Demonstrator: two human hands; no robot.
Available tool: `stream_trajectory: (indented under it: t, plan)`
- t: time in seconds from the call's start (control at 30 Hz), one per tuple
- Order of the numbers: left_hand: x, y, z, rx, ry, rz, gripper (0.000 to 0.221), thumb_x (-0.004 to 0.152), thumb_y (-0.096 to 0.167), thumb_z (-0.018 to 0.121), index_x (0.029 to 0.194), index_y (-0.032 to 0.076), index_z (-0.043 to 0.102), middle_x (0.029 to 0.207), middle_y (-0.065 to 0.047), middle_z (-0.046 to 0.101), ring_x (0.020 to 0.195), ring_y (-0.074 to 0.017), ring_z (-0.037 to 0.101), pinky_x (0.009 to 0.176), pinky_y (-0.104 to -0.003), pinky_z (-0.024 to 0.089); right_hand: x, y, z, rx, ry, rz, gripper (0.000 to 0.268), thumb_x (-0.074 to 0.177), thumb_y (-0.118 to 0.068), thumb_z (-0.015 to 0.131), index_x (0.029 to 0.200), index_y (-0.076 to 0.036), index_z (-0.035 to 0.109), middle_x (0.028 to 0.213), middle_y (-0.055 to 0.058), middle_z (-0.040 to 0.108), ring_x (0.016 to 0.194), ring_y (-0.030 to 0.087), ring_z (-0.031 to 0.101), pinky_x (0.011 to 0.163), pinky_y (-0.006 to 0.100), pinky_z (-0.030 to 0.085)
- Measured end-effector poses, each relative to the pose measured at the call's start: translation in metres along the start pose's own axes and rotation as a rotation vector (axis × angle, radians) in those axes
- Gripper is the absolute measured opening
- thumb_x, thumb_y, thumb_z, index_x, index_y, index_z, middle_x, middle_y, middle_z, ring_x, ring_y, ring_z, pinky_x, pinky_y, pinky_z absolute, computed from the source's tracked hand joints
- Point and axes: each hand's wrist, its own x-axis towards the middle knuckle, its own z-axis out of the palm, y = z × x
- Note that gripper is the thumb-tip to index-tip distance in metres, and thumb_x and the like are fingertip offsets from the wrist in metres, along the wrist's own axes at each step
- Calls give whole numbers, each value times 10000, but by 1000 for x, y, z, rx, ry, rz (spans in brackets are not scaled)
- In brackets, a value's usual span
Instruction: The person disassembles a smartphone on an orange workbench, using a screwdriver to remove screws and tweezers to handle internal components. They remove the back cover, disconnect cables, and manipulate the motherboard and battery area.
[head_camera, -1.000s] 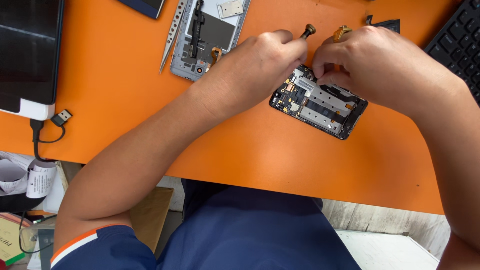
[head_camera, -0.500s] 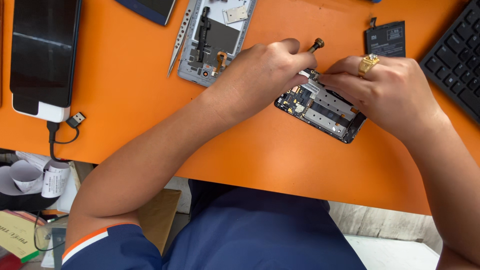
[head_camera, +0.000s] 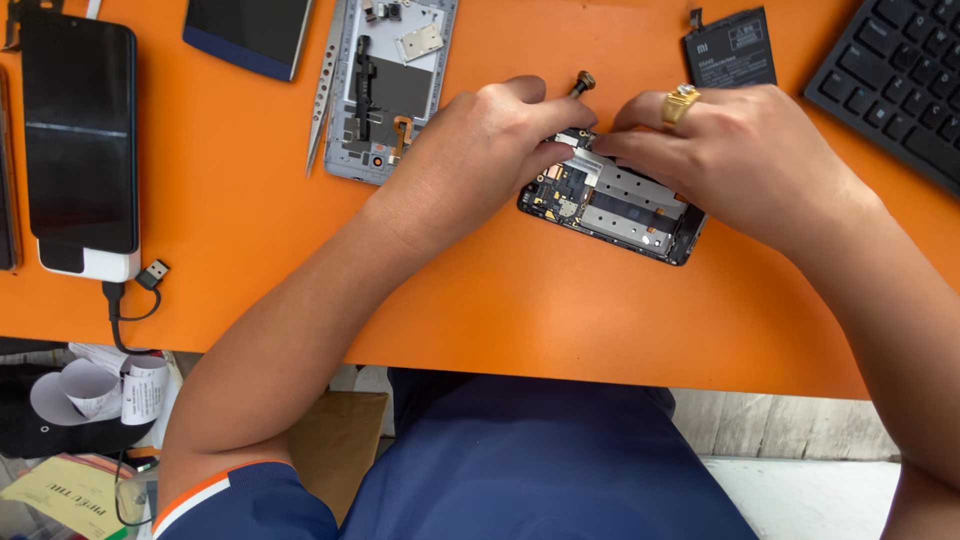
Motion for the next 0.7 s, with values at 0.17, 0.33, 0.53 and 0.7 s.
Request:
stream_trajectory:
  t: [0.17, 0.33, 0.53, 0.7]
  plan:
    - [1, 2, -1, -47, 4, -9, 135, 1039, 128, 716, 1171, 155, 711, 860, -112, 543, 663, -385, 605, 562, -483, 459, 4, 3, -3, 10, -24, -56, 208, 1023, -32, 720, 1074, -233, 699, 1102, -104, 709, 744, 183, 703, 597, 319, 489]
    - [1, 0, 0, -12, 0, -26, 162, 1029, 132, 725, 1186, 174, 720, 876, -110, 569, 677, -399, 621, 559, -503, 476, -2, 3, -8, 3, -85, -23, 259, 980, -23, 680, 1128, -235, 674, 1127, -105, 729, 778, 182, 727, 581, 336, 492]
    - [0, 2, -4, -22, -4, -25, 134, 1039, 134, 730, 1168, 158, 702, 881, -106, 546, 632, -390, 595, 536, -498, 459, -29, 3, -14, 177, 50, 68, 135, 1100, 2, 675, 1127, -125, 711, 1207, 10, 788, 920, 233, 746, 658, 378, 513]
    - [0, -1, -1, 2, 2, -14, 148, 1025, 116, 753, 1161, 150, 704, 873, -93, 541, 609, -375, 592, 509, -490, 468, -70, -3, -14, 236, 229, 115, 137, 1218, -28, 690, 1104, -33, 764, 1169, 141, 812, 950, 336, 765, 734, 430, 557]
